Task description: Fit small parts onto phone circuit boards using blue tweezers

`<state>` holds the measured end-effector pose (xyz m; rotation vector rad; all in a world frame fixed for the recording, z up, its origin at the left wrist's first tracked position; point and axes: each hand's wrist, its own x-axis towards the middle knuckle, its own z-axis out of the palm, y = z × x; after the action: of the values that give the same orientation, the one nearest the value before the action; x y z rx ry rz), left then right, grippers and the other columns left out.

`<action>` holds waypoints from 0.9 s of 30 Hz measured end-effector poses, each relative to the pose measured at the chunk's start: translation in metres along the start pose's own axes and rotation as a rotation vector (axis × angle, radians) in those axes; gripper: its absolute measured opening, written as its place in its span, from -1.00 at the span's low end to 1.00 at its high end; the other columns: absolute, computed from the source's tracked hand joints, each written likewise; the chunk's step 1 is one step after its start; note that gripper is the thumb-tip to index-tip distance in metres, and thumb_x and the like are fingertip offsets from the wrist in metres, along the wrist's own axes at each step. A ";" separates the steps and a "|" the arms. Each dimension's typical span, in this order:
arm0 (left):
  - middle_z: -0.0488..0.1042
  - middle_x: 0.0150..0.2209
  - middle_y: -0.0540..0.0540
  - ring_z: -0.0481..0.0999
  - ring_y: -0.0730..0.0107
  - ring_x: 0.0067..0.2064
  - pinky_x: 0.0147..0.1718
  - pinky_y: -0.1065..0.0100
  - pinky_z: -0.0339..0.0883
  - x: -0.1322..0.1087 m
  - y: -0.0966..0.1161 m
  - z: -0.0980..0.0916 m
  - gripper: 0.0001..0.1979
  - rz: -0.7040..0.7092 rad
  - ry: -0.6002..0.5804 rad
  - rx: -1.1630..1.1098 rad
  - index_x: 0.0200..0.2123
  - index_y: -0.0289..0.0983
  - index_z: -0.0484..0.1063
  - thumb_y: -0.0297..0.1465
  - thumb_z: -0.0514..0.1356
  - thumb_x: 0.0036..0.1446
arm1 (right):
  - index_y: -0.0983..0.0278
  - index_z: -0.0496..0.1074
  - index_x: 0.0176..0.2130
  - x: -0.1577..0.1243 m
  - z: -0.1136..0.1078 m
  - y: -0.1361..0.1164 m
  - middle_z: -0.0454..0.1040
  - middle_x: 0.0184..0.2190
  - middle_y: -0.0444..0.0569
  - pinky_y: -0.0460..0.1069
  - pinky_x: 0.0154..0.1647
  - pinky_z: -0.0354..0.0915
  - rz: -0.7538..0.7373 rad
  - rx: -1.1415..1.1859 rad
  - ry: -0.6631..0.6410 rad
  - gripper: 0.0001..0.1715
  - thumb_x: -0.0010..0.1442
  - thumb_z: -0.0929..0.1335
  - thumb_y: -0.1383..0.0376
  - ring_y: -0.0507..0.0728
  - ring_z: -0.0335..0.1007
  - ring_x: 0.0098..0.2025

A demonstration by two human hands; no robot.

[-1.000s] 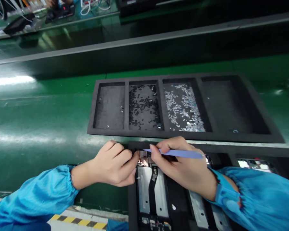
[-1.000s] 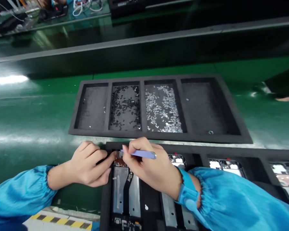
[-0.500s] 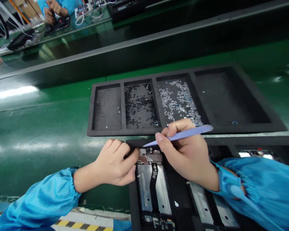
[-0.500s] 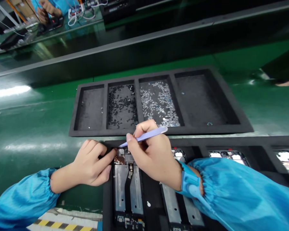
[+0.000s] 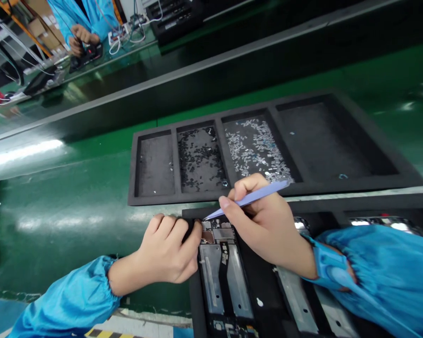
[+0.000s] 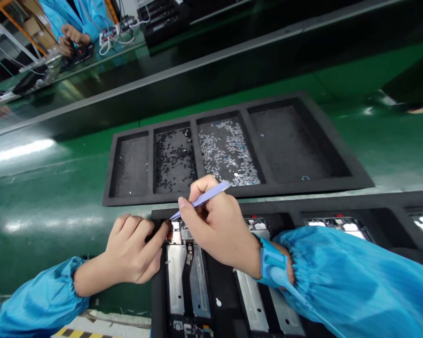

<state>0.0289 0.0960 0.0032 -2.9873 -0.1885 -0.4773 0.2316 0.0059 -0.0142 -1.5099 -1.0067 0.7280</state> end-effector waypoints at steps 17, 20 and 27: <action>0.29 -0.42 -0.11 0.18 0.23 -0.40 -0.40 0.18 0.05 -0.002 -0.007 0.006 -0.61 0.018 0.036 -0.155 -0.07 -0.43 0.55 -0.35 0.00 0.28 | 0.14 0.20 -0.31 0.003 -0.002 -0.005 0.24 -0.55 -0.26 -0.05 -0.64 0.08 -0.015 -0.027 -0.015 -0.77 0.34 0.35 0.21 -0.01 0.11 -0.64; 0.29 -0.40 -0.11 0.19 0.23 -0.38 -0.39 0.19 0.06 -0.005 -0.007 0.009 -0.61 0.030 0.047 -0.179 -0.03 -0.46 0.53 -0.36 0.02 0.27 | 0.14 0.19 -0.31 0.002 -0.004 -0.005 0.21 -0.58 -0.28 -0.06 -0.63 0.07 0.005 -0.014 -0.023 -0.77 0.33 0.35 0.21 -0.01 0.11 -0.64; 0.32 -0.38 -0.10 0.25 0.24 -0.36 -0.38 0.22 0.15 -0.006 -0.009 0.003 -0.59 -0.032 0.003 -0.197 0.04 -0.40 0.52 -0.31 0.01 0.33 | 0.21 0.34 -0.24 0.015 0.002 -0.018 0.23 -0.61 -0.28 -0.09 -0.61 0.09 0.095 0.136 -0.074 -0.79 0.31 0.38 0.13 -0.02 0.15 -0.61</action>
<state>0.0229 0.1045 -0.0008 -3.1797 -0.2001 -0.5331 0.2334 0.0203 0.0041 -1.4286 -0.9255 0.9078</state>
